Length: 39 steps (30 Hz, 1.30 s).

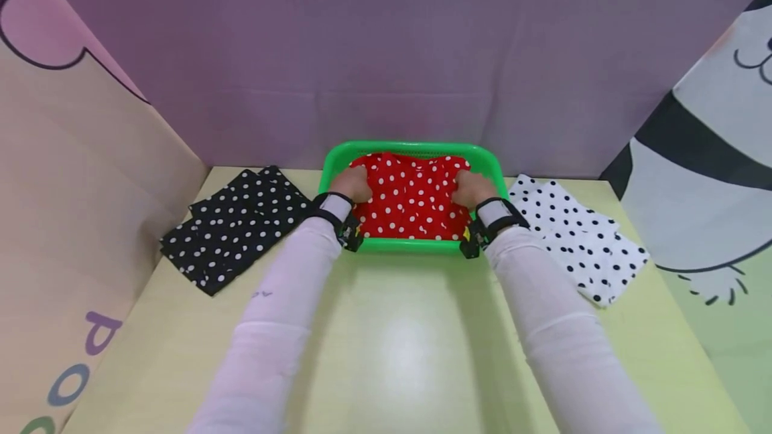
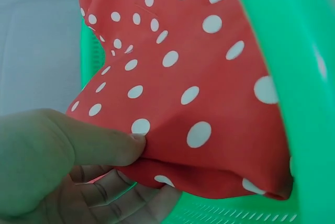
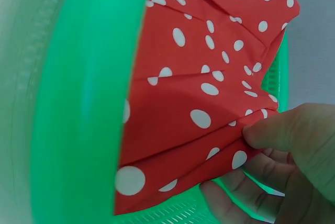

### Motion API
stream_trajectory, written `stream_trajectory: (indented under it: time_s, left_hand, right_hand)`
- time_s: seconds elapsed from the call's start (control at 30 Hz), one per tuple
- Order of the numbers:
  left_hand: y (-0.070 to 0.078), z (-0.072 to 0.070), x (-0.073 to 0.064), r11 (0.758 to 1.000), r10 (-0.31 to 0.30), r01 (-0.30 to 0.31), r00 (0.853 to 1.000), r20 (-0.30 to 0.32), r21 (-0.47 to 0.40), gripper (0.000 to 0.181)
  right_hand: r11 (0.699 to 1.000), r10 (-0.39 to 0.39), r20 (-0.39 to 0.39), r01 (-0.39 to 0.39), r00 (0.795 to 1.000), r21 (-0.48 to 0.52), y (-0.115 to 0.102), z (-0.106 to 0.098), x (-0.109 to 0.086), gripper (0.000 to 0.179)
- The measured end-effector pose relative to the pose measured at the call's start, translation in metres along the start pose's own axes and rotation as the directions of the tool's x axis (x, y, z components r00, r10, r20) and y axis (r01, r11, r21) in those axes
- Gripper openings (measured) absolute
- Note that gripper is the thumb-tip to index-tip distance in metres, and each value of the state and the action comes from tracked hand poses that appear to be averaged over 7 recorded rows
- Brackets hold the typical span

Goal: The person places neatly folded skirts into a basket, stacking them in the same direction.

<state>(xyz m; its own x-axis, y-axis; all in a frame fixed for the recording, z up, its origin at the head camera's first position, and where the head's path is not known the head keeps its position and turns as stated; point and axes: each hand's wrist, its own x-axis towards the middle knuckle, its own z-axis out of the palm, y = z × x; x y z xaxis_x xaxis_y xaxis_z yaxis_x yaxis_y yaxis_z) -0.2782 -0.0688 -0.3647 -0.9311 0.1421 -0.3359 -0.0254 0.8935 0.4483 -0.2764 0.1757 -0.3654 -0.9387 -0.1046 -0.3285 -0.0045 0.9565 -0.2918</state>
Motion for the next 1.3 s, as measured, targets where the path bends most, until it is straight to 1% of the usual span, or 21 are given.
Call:
stream_trajectory:
  time_s: [0.1, 0.27, 0.4, 0.5, 0.57, 0.67, 0.73, 0.87, 1.0, 1.07, 1.13, 1.17, 1.3]
  left_hand:
    - [-0.001, 0.003, 0.002, 1.0, 0.012, -0.012, 1.0, -0.004, 0.014, 0.029]
    - [0.0, 0.005, 0.002, 0.999, 0.021, -0.02, 1.0, -0.018, 0.049, 0.029]
    - [0.002, 0.005, 0.001, 0.999, 0.021, -0.02, 0.999, -0.024, 0.039, 0.022]
    - [0.003, 0.004, 0.001, 1.0, 0.02, -0.019, 1.0, -0.022, 0.023, 0.012]
    - [0.004, 0.004, 0.001, 1.0, 0.017, -0.016, 1.0, -0.015, 0.02, 0.008]
    - [0.002, 0.005, 0.004, 1.0, 0.001, -0.001, 1.0, 0.017, 0.007, 0.006]
    - [0.0, 0.006, 0.005, 1.0, -0.003, 0.003, 0.999, 0.043, -0.003, 0.008]
    - [-0.004, 0.01, 0.006, 1.0, 0.008, -0.007, 0.995, 0.102, -0.011, 0.019]
    - [-0.008, 0.012, 0.005, 1.0, 0.025, -0.024, 0.988, 0.149, -0.007, 0.033]
    - [-0.009, 0.011, 0.003, 0.999, 0.039, -0.04, 0.986, 0.16, 0.0, 0.04]
    - [-0.011, 0.011, 0.001, 0.999, 0.052, -0.051, 0.984, 0.17, -0.011, 0.045]
    - [-0.011, 0.01, -0.001, 0.998, 0.062, -0.061, 0.983, 0.171, -0.016, 0.048]
    - [-0.014, 0.01, -0.007, 0.994, 0.1, -0.091, 0.982, 0.159, -0.062, 0.055]
  right_hand:
    - [1.0, -0.014, 0.017, 0.014, 1.0, -0.005, -0.002, 0.003, -0.001, 0.022]
    - [0.998, -0.055, 0.04, 0.055, 0.998, 0.019, -0.003, 0.006, -0.002, 0.014]
    - [0.995, -0.095, 0.084, 0.091, 0.992, 0.043, -0.002, 0.005, -0.001, 0.007]
    - [0.994, -0.106, 0.122, 0.1, 0.987, 0.051, -0.002, 0.005, 0.0, 0.011]
    - [0.995, -0.093, 0.149, 0.085, 0.984, 0.061, -0.001, 0.006, 0.0, 0.016]
    - [0.995, -0.067, 0.176, 0.054, 0.982, 0.078, -0.001, 0.007, 0.001, 0.028]
    - [0.995, -0.059, 0.186, 0.043, 0.981, 0.089, 0.0, 0.009, 0.001, 0.037]
    - [0.993, -0.072, 0.206, 0.051, 0.976, 0.107, 0.005, 0.013, 0.003, 0.051]
    - [0.993, -0.084, 0.228, 0.062, 0.97, 0.102, 0.009, 0.016, 0.004, 0.058]
    - [0.994, -0.097, 0.224, 0.081, 0.97, 0.079, 0.011, 0.017, 0.003, 0.059]
    - [0.994, -0.11, 0.211, 0.101, 0.971, 0.05, 0.012, 0.017, 0.002, 0.058]
    - [0.993, -0.116, 0.202, 0.112, 0.972, 0.032, 0.012, 0.017, 0.001, 0.058]
    - [0.993, -0.12, 0.166, 0.12, 0.979, 0.014, 0.01, 0.017, -0.006, 0.057]
